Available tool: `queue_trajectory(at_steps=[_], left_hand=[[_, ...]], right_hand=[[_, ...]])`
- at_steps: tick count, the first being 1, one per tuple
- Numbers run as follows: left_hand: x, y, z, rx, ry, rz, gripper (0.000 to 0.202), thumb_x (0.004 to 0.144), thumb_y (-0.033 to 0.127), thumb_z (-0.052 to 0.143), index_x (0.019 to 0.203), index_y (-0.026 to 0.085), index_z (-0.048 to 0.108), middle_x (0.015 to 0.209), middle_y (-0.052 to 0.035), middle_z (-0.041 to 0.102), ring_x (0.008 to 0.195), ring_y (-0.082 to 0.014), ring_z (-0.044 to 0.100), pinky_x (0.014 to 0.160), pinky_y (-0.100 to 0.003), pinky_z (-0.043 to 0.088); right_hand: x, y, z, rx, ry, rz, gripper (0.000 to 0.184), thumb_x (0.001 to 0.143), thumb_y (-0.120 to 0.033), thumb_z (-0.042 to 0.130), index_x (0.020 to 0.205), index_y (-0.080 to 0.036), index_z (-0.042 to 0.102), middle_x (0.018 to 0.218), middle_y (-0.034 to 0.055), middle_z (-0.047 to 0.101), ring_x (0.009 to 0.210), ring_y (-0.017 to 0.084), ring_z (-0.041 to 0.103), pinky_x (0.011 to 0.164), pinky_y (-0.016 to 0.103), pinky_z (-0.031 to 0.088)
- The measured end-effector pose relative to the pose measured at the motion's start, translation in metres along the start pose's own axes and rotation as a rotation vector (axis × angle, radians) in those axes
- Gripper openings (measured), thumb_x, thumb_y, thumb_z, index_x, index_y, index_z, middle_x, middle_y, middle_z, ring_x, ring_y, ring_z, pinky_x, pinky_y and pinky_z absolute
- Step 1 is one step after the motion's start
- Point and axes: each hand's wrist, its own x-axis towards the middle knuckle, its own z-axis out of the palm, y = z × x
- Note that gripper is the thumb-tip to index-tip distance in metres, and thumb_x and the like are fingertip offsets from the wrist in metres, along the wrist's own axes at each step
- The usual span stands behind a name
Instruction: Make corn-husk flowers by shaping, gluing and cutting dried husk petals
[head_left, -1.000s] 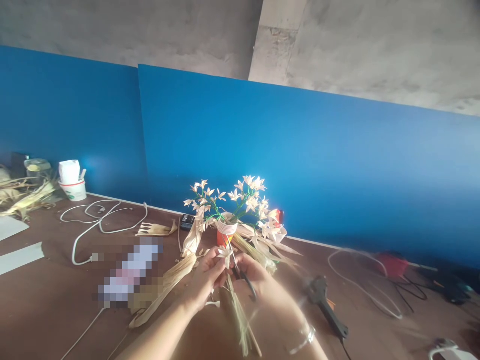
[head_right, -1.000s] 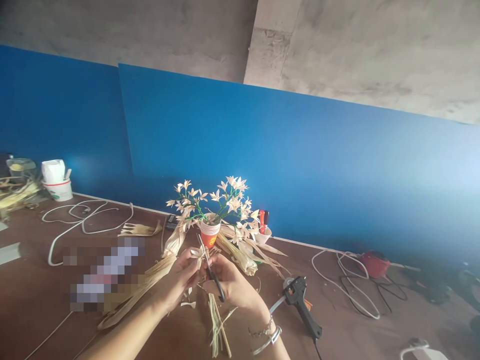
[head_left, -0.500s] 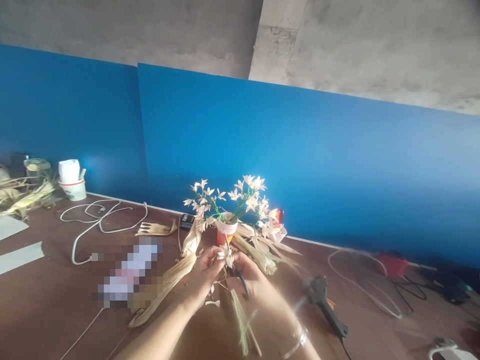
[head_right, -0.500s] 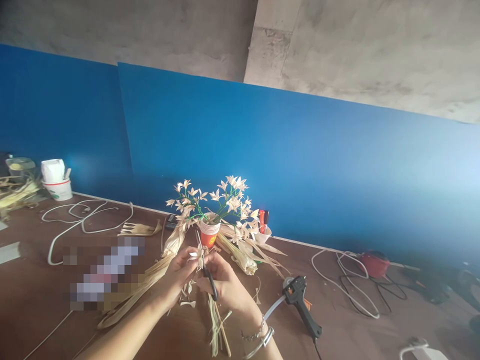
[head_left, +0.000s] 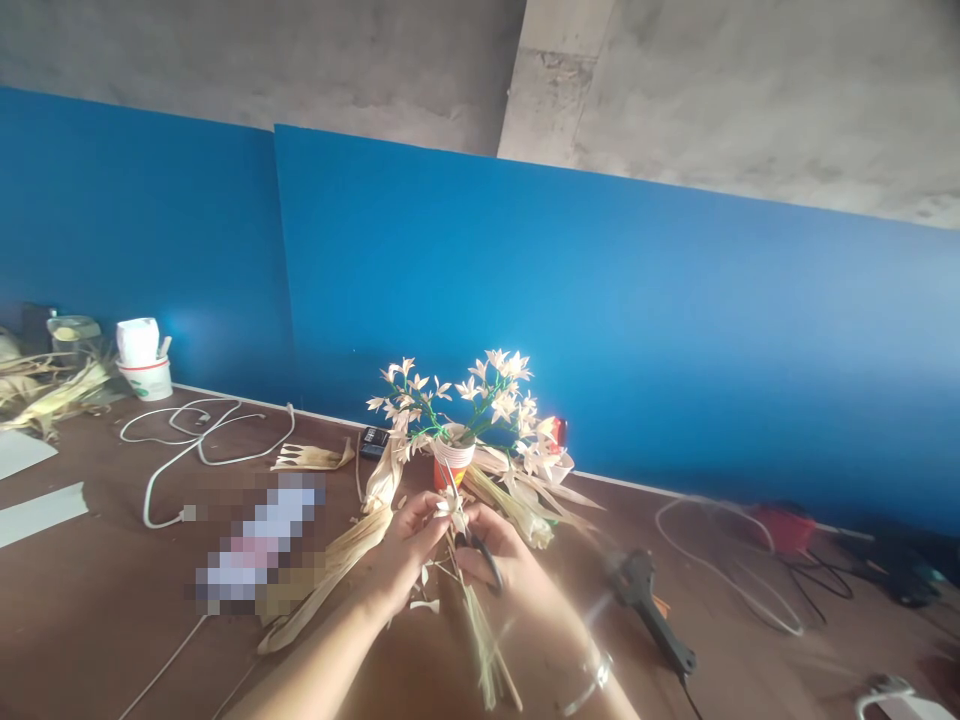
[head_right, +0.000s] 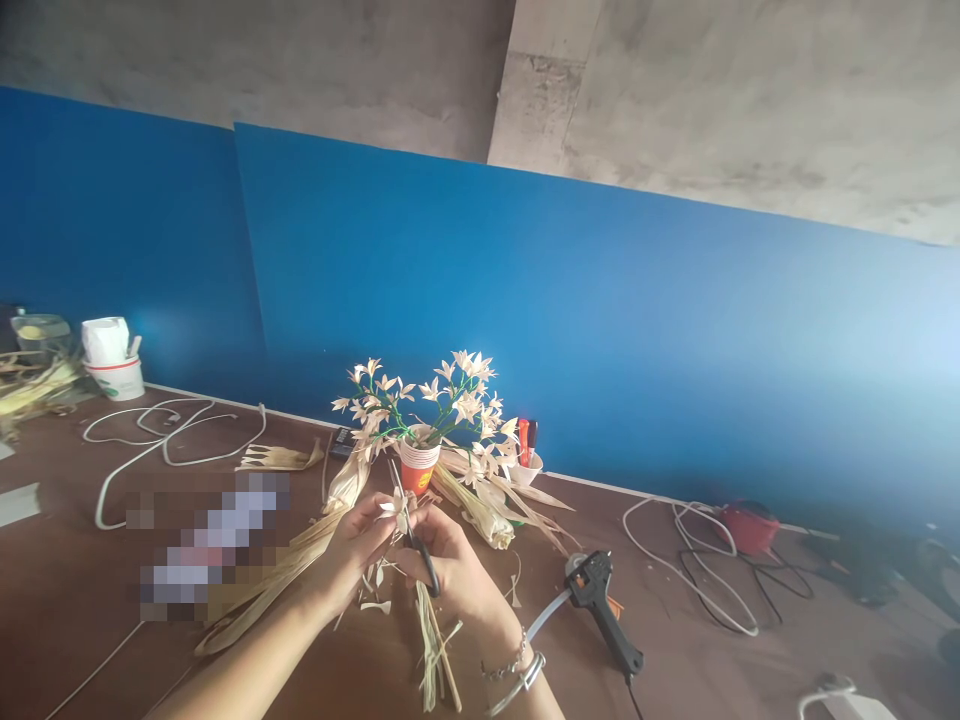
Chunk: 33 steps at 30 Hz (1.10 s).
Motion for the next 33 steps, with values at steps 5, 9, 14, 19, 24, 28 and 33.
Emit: queue_trajectory(at_steps=[5, 9, 14, 19, 24, 28, 33], left_hand=[[0.0, -0.001, -0.002, 0.035, 0.028, -0.016, 0.038, 0.064, 0.046, 0.084, 0.08, 0.017, 0.063, 0.075, -0.0006, 0.066, 0.068, -0.0142, 0.061, 0.06, -0.023, 0.047], [0.0, 0.001, -0.001, 0.008, 0.038, -0.021, 0.037, 0.063, 0.044, 0.085, 0.077, 0.018, 0.063, 0.074, -0.0002, 0.067, 0.069, -0.0138, 0.061, 0.065, -0.024, 0.048], [-0.001, 0.002, 0.0, 0.005, 0.009, -0.02, 0.035, 0.065, 0.043, 0.084, 0.077, 0.018, 0.063, 0.069, 0.0001, 0.066, 0.063, -0.0135, 0.06, 0.059, -0.023, 0.045], [-0.001, 0.004, 0.0, 0.004, -0.011, -0.024, 0.034, 0.067, 0.043, 0.083, 0.077, 0.018, 0.062, 0.07, -0.0003, 0.066, 0.06, -0.0117, 0.058, 0.054, -0.022, 0.042], [-0.002, 0.006, 0.001, 0.005, -0.014, -0.031, 0.035, 0.066, 0.043, 0.083, 0.075, 0.017, 0.062, 0.069, 0.0004, 0.065, 0.053, -0.0082, 0.051, 0.049, -0.019, 0.036], [-0.001, 0.007, 0.001, 0.029, -0.019, -0.03, 0.035, 0.068, 0.044, 0.082, 0.075, 0.016, 0.063, 0.064, 0.0029, 0.061, 0.043, -0.0024, 0.032, 0.043, -0.018, 0.019], [0.001, 0.004, -0.001, 0.006, -0.004, -0.018, 0.036, 0.066, 0.044, 0.083, 0.073, 0.016, 0.063, 0.053, 0.0072, 0.052, 0.042, -0.0021, 0.025, 0.043, -0.018, 0.011]], right_hand=[[-0.003, -0.003, 0.002, -0.037, -0.005, -0.03, 0.028, 0.074, -0.034, 0.078, 0.095, -0.022, 0.064, 0.071, -0.0062, 0.051, 0.058, 0.008, 0.041, 0.056, 0.021, 0.036], [-0.003, -0.004, 0.003, -0.061, 0.017, -0.016, 0.029, 0.072, -0.036, 0.079, 0.09, -0.021, 0.062, 0.07, -0.0058, 0.052, 0.058, 0.008, 0.042, 0.054, 0.02, 0.036], [-0.003, -0.002, 0.001, -0.038, 0.009, -0.008, 0.031, 0.072, -0.038, 0.08, 0.089, -0.02, 0.061, 0.069, -0.0054, 0.053, 0.06, 0.009, 0.046, 0.057, 0.021, 0.038], [-0.002, 0.002, -0.003, -0.058, 0.002, -0.027, 0.032, 0.072, -0.039, 0.079, 0.089, -0.019, 0.061, 0.069, -0.0051, 0.055, 0.058, 0.008, 0.045, 0.055, 0.021, 0.037], [0.001, 0.006, -0.009, -0.061, 0.01, -0.016, 0.033, 0.071, -0.037, 0.081, 0.087, -0.018, 0.059, 0.071, -0.0052, 0.056, 0.053, 0.006, 0.041, 0.049, 0.019, 0.033], [0.002, 0.009, -0.015, 0.002, -0.015, 0.016, 0.03, 0.072, -0.033, 0.08, 0.086, -0.019, 0.058, 0.067, -0.0072, 0.053, 0.049, 0.004, 0.036, 0.046, 0.019, 0.028], [0.002, 0.009, -0.02, -0.025, -0.024, -0.031, 0.027, 0.073, -0.031, 0.08, 0.084, -0.018, 0.059, 0.074, -0.0041, 0.056, 0.056, 0.006, 0.042, 0.05, 0.02, 0.032]])
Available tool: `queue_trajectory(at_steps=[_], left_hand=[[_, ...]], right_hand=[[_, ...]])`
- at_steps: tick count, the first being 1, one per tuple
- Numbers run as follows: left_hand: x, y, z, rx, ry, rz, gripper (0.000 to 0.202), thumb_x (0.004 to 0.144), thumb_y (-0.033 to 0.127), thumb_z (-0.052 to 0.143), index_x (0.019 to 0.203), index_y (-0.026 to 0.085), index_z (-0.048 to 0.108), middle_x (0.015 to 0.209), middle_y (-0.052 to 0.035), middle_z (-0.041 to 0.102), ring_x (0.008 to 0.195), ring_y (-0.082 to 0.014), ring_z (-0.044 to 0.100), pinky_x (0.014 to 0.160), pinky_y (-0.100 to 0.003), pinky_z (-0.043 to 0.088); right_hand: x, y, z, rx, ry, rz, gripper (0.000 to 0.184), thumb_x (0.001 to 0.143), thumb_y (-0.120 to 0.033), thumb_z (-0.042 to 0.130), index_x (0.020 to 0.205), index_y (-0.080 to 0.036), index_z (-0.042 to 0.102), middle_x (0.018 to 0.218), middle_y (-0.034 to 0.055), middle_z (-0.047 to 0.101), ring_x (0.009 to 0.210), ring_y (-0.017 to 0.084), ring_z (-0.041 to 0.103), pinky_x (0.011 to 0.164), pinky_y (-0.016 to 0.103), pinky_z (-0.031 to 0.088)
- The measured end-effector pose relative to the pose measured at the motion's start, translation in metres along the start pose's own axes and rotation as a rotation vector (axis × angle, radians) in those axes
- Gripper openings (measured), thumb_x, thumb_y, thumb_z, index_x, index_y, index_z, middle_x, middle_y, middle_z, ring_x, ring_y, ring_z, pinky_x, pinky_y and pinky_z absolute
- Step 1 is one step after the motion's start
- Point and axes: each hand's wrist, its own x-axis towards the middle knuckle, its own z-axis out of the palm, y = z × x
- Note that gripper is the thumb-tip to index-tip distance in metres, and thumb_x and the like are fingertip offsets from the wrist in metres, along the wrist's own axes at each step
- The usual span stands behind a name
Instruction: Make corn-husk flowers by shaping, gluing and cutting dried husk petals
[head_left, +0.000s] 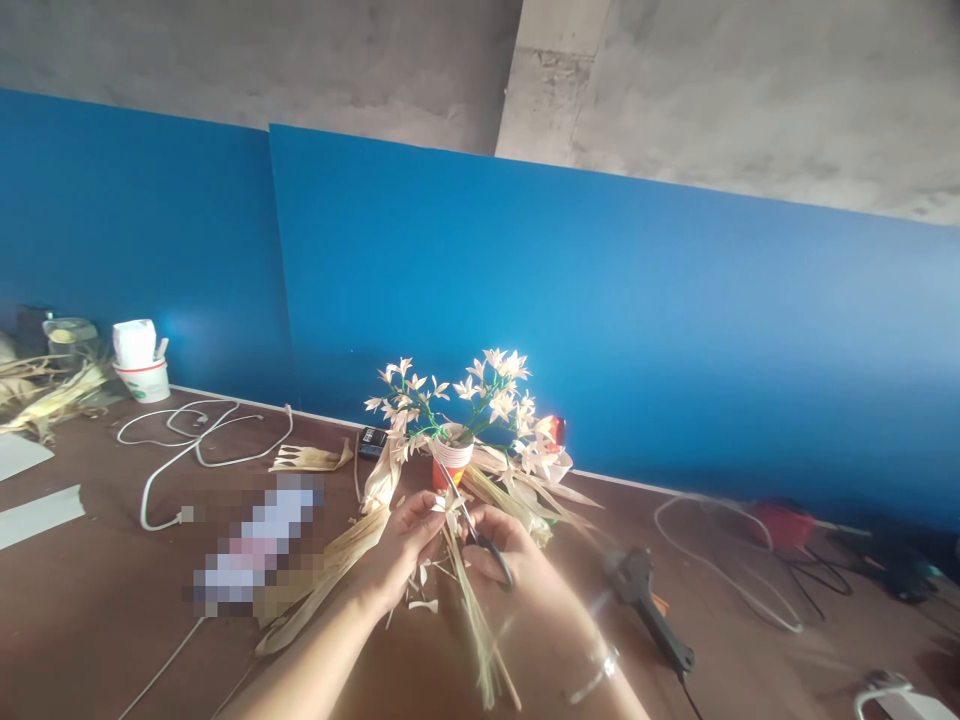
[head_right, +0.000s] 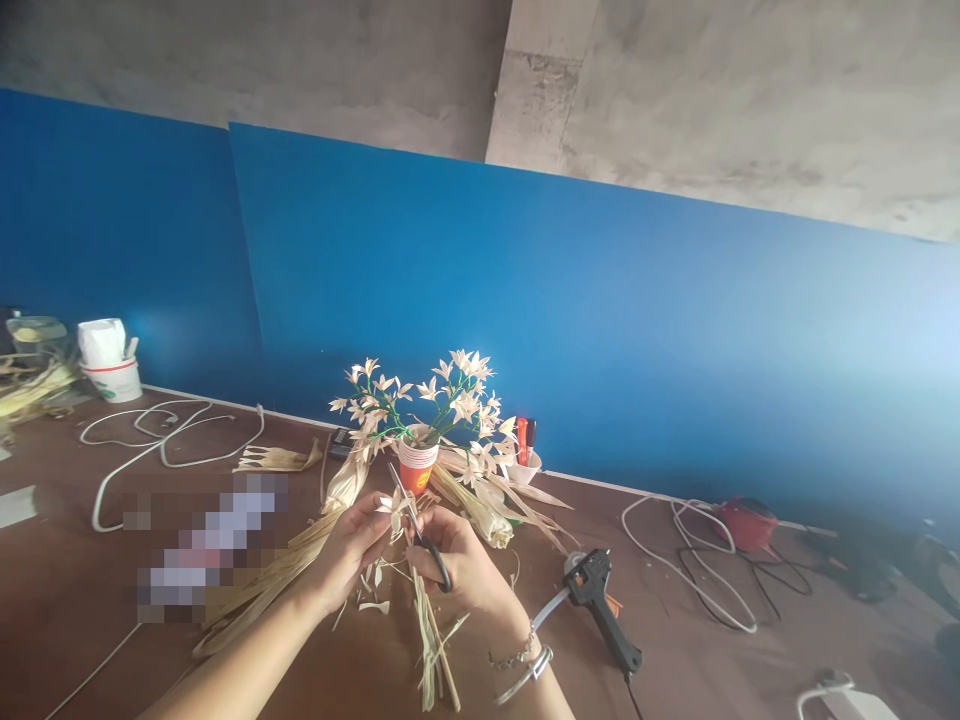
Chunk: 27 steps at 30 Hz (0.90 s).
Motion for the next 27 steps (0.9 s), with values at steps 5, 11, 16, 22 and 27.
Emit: queue_trajectory(at_steps=[5, 11, 16, 22, 27], left_hand=[[0.0, -0.002, -0.002, -0.011, 0.014, -0.023, 0.035, 0.066, 0.044, 0.084, 0.077, 0.017, 0.065, 0.063, 0.0036, 0.062, 0.044, -0.0025, 0.028, 0.044, -0.018, 0.017], [0.001, -0.004, -0.004, -0.002, 0.03, -0.021, 0.037, 0.066, 0.046, 0.084, 0.078, 0.017, 0.064, 0.057, 0.006, 0.054, 0.044, -0.0032, 0.025, 0.044, -0.019, 0.015], [0.004, -0.006, -0.007, 0.019, 0.015, 0.006, 0.035, 0.069, 0.046, 0.082, 0.077, 0.017, 0.063, 0.053, 0.0074, 0.047, 0.044, -0.0033, 0.023, 0.045, -0.02, 0.01], [0.005, -0.003, -0.012, 0.034, -0.006, -0.013, 0.036, 0.069, 0.048, 0.081, 0.079, 0.017, 0.065, 0.063, 0.0037, 0.058, 0.044, -0.0029, 0.025, 0.043, -0.02, 0.012], [0.005, 0.003, -0.015, -0.022, -0.018, -0.11, 0.039, 0.061, 0.047, 0.086, 0.075, 0.018, 0.064, 0.068, 0.004, 0.058, 0.049, -0.0034, 0.033, 0.047, -0.019, 0.022]], right_hand=[[0.002, 0.004, -0.004, -0.057, 0.025, -0.004, 0.028, 0.073, -0.033, 0.079, 0.084, -0.018, 0.058, 0.069, -0.0051, 0.055, 0.052, 0.005, 0.04, 0.047, 0.019, 0.03], [0.003, 0.002, -0.005, -0.132, 0.04, 0.018, 0.034, 0.071, -0.039, 0.079, 0.083, -0.018, 0.056, 0.066, -0.006, 0.054, 0.045, 0.004, 0.035, 0.042, 0.019, 0.029], [0.002, -0.004, -0.002, -0.176, 0.054, 0.042, 0.036, 0.068, -0.042, 0.079, 0.081, -0.018, 0.054, 0.062, -0.0072, 0.051, 0.044, 0.004, 0.035, 0.041, 0.019, 0.029], [0.001, -0.01, -0.003, -0.201, 0.095, 0.099, 0.036, 0.064, -0.037, 0.082, 0.079, -0.018, 0.054, 0.055, -0.0084, 0.049, 0.042, 0.004, 0.037, 0.04, 0.019, 0.027], [-0.014, -0.039, -0.001, -0.169, 0.109, 0.229, 0.027, 0.065, -0.027, 0.077, 0.082, -0.02, 0.058, 0.059, -0.0081, 0.051, 0.044, 0.004, 0.041, 0.042, 0.017, 0.029]])
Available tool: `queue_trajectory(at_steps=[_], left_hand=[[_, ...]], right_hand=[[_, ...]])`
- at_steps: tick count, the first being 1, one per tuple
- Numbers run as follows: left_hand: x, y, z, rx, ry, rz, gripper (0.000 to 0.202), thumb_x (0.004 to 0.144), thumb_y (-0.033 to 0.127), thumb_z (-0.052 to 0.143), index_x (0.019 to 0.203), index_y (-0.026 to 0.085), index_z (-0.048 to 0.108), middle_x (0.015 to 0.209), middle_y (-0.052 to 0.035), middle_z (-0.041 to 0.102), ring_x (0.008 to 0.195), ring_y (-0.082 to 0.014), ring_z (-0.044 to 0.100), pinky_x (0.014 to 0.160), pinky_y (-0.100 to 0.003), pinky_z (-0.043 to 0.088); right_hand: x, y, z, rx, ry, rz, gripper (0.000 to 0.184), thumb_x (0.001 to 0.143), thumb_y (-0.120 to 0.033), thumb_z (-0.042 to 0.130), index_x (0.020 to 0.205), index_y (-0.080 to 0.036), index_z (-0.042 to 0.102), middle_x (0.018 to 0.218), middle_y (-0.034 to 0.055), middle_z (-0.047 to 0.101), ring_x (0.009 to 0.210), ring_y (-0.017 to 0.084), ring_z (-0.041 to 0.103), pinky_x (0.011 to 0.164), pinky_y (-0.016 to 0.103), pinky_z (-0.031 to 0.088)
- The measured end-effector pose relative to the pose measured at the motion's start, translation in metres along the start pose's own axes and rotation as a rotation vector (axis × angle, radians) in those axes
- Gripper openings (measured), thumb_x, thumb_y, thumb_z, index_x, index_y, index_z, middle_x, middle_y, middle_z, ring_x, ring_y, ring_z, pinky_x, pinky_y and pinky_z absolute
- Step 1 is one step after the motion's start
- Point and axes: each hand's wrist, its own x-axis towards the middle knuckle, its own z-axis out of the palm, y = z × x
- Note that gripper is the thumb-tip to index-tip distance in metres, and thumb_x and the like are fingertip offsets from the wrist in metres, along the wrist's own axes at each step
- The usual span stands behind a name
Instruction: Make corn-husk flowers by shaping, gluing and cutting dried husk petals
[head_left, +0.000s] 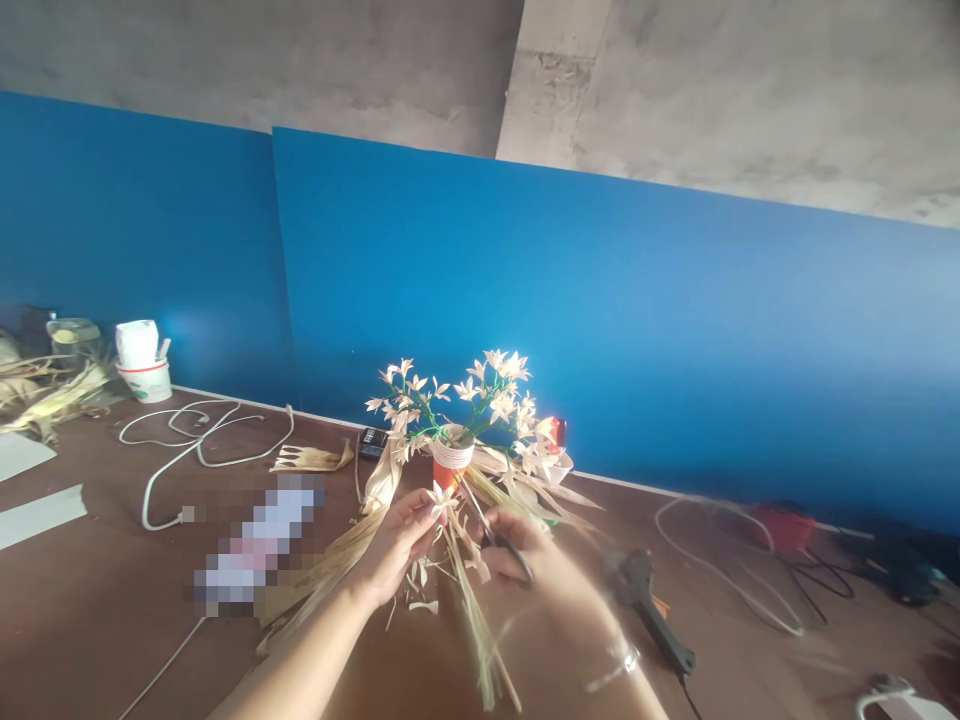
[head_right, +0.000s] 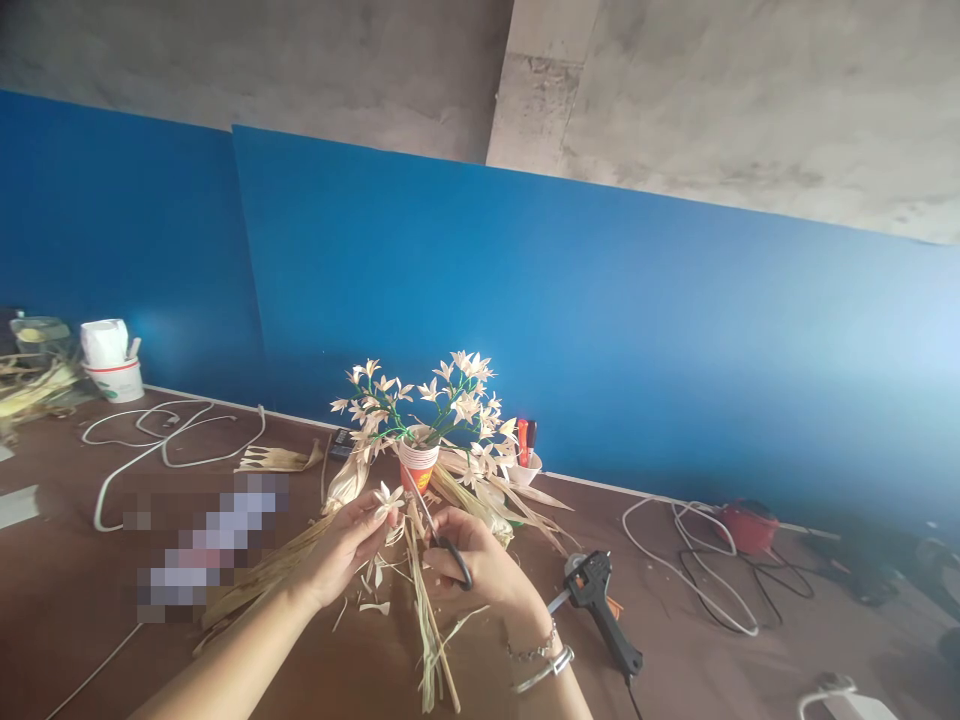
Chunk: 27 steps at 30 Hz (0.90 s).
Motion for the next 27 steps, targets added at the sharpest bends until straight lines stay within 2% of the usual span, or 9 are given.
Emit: queue_trajectory(at_steps=[5, 8, 11, 18, 23, 27], left_hand=[[-0.002, 0.002, 0.0, 0.077, -0.034, -0.037, 0.04, 0.062, 0.048, 0.085, 0.074, 0.017, 0.063, 0.067, 0.0038, 0.058, 0.05, -0.0042, 0.032, 0.049, -0.019, 0.021], [-0.003, 0.003, 0.002, 0.084, -0.019, -0.013, 0.037, 0.063, 0.045, 0.086, 0.073, 0.018, 0.062, 0.069, 0.0028, 0.059, 0.057, -0.0078, 0.042, 0.054, -0.02, 0.029], [-0.004, 0.004, 0.003, 0.106, -0.022, 0.03, 0.033, 0.064, 0.044, 0.085, 0.072, 0.02, 0.064, 0.067, 0.0019, 0.058, 0.063, -0.0119, 0.048, 0.059, -0.023, 0.034], [-0.003, 0.005, 0.0, 0.189, -0.037, 0.054, 0.033, 0.067, 0.045, 0.082, 0.073, 0.019, 0.063, 0.066, 0.0031, 0.055, 0.065, -0.0123, 0.046, 0.063, -0.023, 0.034], [-0.001, 0.005, -0.001, 0.203, -0.042, 0.035, 0.036, 0.066, 0.048, 0.082, 0.076, 0.019, 0.063, 0.066, 0.0036, 0.055, 0.061, -0.0106, 0.043, 0.059, -0.022, 0.03], [-0.001, 0.006, -0.001, 0.199, -0.031, 0.052, 0.035, 0.065, 0.047, 0.083, 0.076, 0.019, 0.065, 0.069, 0.0024, 0.057, 0.066, -0.0124, 0.047, 0.063, -0.023, 0.034]], right_hand=[[-0.016, -0.006, -0.007, 0.029, 0.016, 0.082, 0.029, 0.064, -0.028, 0.074, 0.088, -0.022, 0.059, 0.061, -0.0059, 0.056, 0.051, 0.007, 0.05, 0.047, 0.017, 0.034], [-0.016, -0.005, -0.009, 0.019, 0.024, 0.1, 0.03, 0.063, -0.027, 0.074, 0.089, -0.021, 0.059, 0.063, -0.005, 0.058, 0.05, 0.007, 0.052, 0.046, 0.017, 0.032], [-0.015, -0.006, -0.009, -0.032, -0.024, 0.108, 0.028, 0.062, -0.026, 0.072, 0.086, -0.019, 0.06, 0.065, -0.0044, 0.059, 0.05, 0.007, 0.054, 0.046, 0.017, 0.032], [-0.013, -0.004, -0.011, -0.06, -0.019, 0.119, 0.028, 0.063, -0.022, 0.068, 0.088, -0.02, 0.058, 0.06, -0.0069, 0.056, 0.046, 0.006, 0.048, 0.046, 0.017, 0.033], [-0.012, -0.006, -0.01, -0.082, -0.045, 0.109, 0.024, 0.062, -0.022, 0.068, 0.084, -0.02, 0.058, 0.06, -0.0066, 0.056, 0.047, 0.006, 0.046, 0.045, 0.018, 0.033], [-0.011, -0.006, -0.012, -0.111, -0.066, 0.087, 0.023, 0.064, -0.026, 0.069, 0.084, -0.019, 0.059, 0.061, -0.0064, 0.056, 0.047, 0.006, 0.046, 0.045, 0.017, 0.034]])
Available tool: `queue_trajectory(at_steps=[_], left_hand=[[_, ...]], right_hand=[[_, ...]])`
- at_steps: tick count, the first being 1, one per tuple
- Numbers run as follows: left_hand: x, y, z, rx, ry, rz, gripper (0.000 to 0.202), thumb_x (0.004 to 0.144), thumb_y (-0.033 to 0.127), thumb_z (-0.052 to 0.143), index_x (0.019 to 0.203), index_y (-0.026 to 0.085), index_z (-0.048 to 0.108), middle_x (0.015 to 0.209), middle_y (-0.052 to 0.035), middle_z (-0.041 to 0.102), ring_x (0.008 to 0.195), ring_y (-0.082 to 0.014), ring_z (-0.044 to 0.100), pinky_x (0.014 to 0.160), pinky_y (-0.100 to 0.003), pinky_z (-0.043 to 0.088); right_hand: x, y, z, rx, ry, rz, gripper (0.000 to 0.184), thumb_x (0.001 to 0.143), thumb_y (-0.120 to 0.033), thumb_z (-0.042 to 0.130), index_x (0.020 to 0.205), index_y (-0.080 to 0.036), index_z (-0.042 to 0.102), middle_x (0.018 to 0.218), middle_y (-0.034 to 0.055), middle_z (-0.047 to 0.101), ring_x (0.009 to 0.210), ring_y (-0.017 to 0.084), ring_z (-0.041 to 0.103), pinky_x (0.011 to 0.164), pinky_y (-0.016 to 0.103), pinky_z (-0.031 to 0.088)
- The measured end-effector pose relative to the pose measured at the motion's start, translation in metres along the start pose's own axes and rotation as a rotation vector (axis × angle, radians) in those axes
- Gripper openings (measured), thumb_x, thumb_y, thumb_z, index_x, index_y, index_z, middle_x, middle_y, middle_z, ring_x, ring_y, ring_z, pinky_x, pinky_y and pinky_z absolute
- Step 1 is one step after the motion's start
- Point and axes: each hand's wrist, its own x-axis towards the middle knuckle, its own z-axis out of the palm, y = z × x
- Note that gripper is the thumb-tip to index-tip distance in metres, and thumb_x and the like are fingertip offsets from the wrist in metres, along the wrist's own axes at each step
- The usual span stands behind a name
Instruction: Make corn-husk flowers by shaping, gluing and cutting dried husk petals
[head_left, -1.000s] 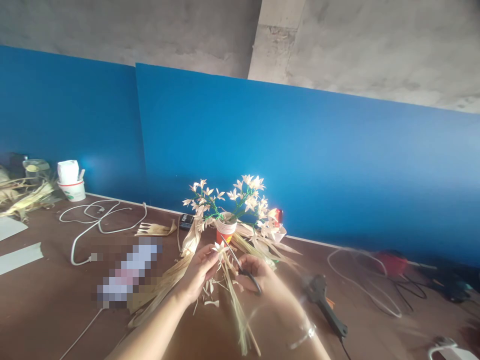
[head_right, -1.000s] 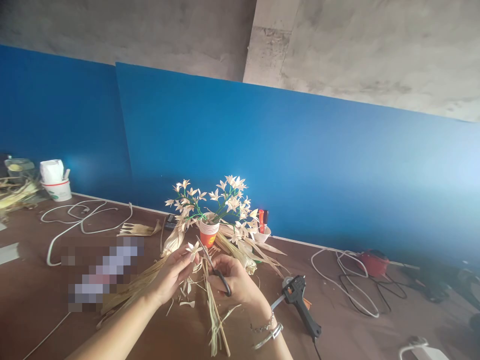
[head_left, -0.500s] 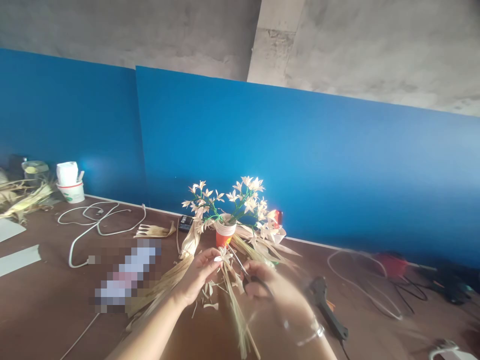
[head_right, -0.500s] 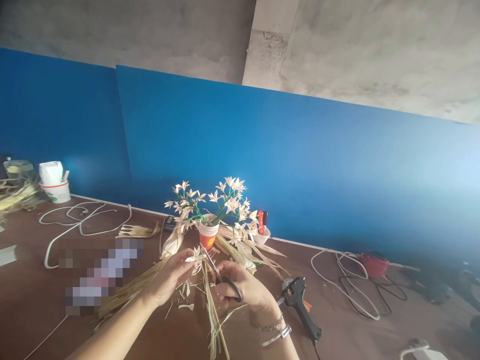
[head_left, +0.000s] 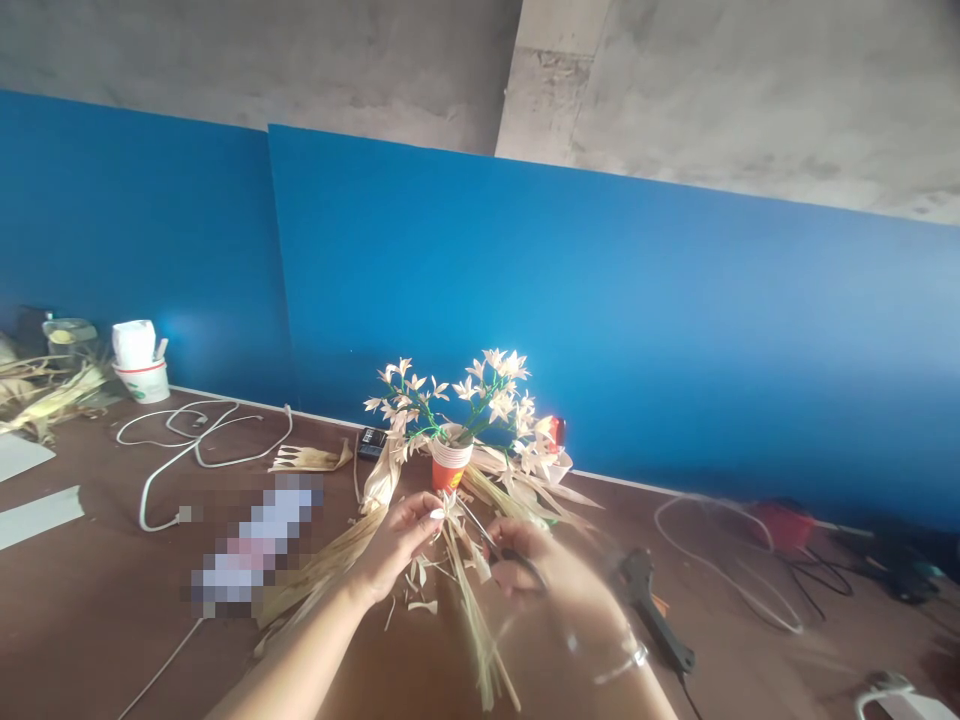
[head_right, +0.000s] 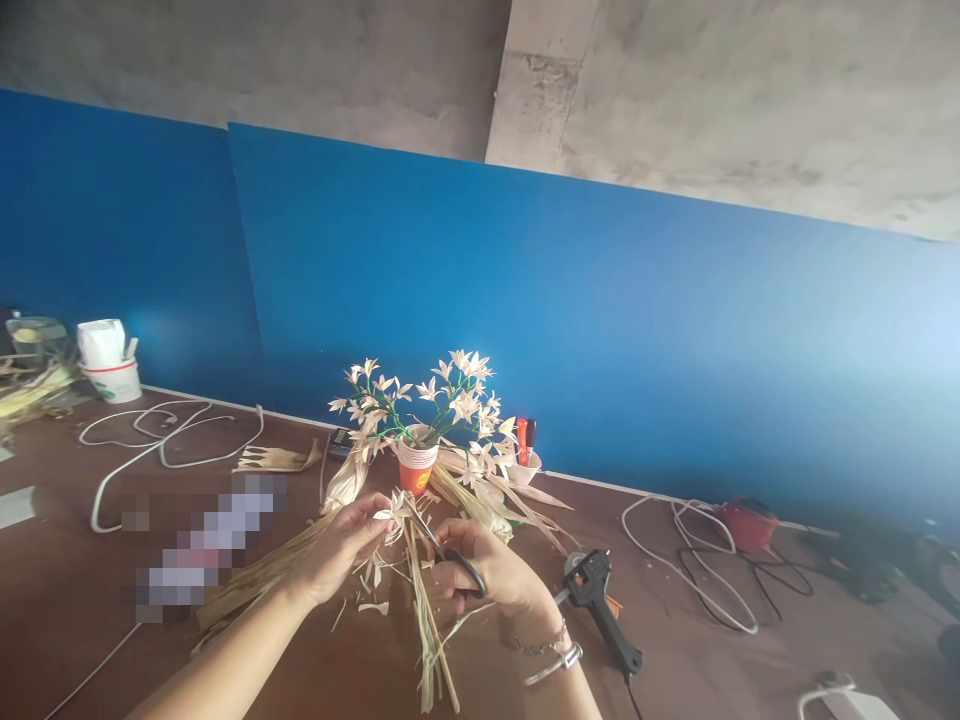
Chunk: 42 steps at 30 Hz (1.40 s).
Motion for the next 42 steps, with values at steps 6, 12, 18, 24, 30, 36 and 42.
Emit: queue_trajectory(at_steps=[6, 12, 18, 24, 30, 36, 42], left_hand=[[0.001, -0.004, -0.002, -0.015, 0.016, -0.033, 0.038, 0.063, 0.048, 0.084, 0.078, 0.019, 0.064, 0.067, 0.0039, 0.057, 0.062, -0.0102, 0.046, 0.059, -0.02, 0.032], [0.0, -0.003, -0.001, 0.01, 0.053, -0.02, 0.038, 0.065, 0.05, 0.082, 0.078, 0.019, 0.064, 0.069, 0.0028, 0.058, 0.061, -0.0105, 0.048, 0.056, -0.02, 0.031], [0.001, -0.005, -0.001, 0.009, 0.068, -0.003, 0.038, 0.064, 0.049, 0.082, 0.078, 0.019, 0.064, 0.067, 0.0037, 0.057, 0.058, -0.0093, 0.045, 0.054, -0.02, 0.028], [0.002, -0.006, -0.002, 0.018, 0.067, 0.003, 0.038, 0.065, 0.05, 0.082, 0.077, 0.019, 0.064, 0.068, 0.0029, 0.06, 0.057, -0.0089, 0.045, 0.053, -0.021, 0.028], [0.001, -0.005, -0.001, 0.006, 0.069, -0.016, 0.041, 0.064, 0.052, 0.082, 0.077, 0.019, 0.063, 0.065, 0.0034, 0.059, 0.056, -0.0089, 0.047, 0.051, -0.02, 0.028], [0.001, -0.006, -0.001, -0.007, 0.067, -0.018, 0.034, 0.068, 0.049, 0.08, 0.077, 0.02, 0.064, 0.066, 0.0016, 0.06, 0.055, -0.0097, 0.044, 0.051, -0.022, 0.023], [0.001, -0.005, 0.001, -0.028, 0.045, -0.005, 0.026, 0.069, 0.043, 0.08, 0.072, 0.022, 0.065, 0.063, 0.0028, 0.054, 0.055, -0.0112, 0.04, 0.052, -0.023, 0.024]], right_hand=[[0.002, 0.004, -0.004, -0.051, 0.015, 0.034, 0.029, 0.064, -0.029, 0.071, 0.089, -0.019, 0.06, 0.063, -0.0063, 0.056, 0.046, 0.006, 0.047, 0.045, 0.017, 0.033], [0.001, 0.003, -0.004, -0.05, 0.014, -0.001, 0.027, 0.062, -0.028, 0.074, 0.086, -0.02, 0.062, 0.07, -0.0041, 0.058, 0.052, 0.007, 0.048, 0.047, 0.018, 0.036], [-0.002, -0.002, -0.004, -0.071, 0.005, -0.037, 0.029, 0.057, -0.028, 0.076, 0.084, -0.022, 0.065, 0.075, -0.002, 0.06, 0.063, 0.013, 0.051, 0.052, 0.022, 0.04], [-0.002, -0.005, -0.003, -0.136, 0.037, -0.032, 0.021, 0.061, -0.027, 0.072, 0.081, -0.021, 0.065, 0.071, -0.0021, 0.059, 0.062, 0.013, 0.051, 0.051, 0.022, 0.039], [0.002, -0.002, -0.006, -0.159, -0.046, -0.134, 0.022, 0.063, -0.03, 0.07, 0.08, -0.019, 0.062, 0.067, -0.0026, 0.056, 0.059, 0.012, 0.05, 0.049, 0.021, 0.035], [0.007, 0.006, -0.009, -0.206, -0.027, -0.127, 0.017, 0.065, -0.027, 0.07, 0.078, -0.02, 0.06, 0.063, -0.0037, 0.052, 0.057, 0.011, 0.046, 0.05, 0.022, 0.035], [0.007, 0.007, -0.007, -0.15, -0.008, -0.06, 0.026, 0.063, -0.032, 0.076, 0.081, -0.019, 0.062, 0.067, -0.0027, 0.055, 0.058, 0.01, 0.047, 0.05, 0.02, 0.034]])
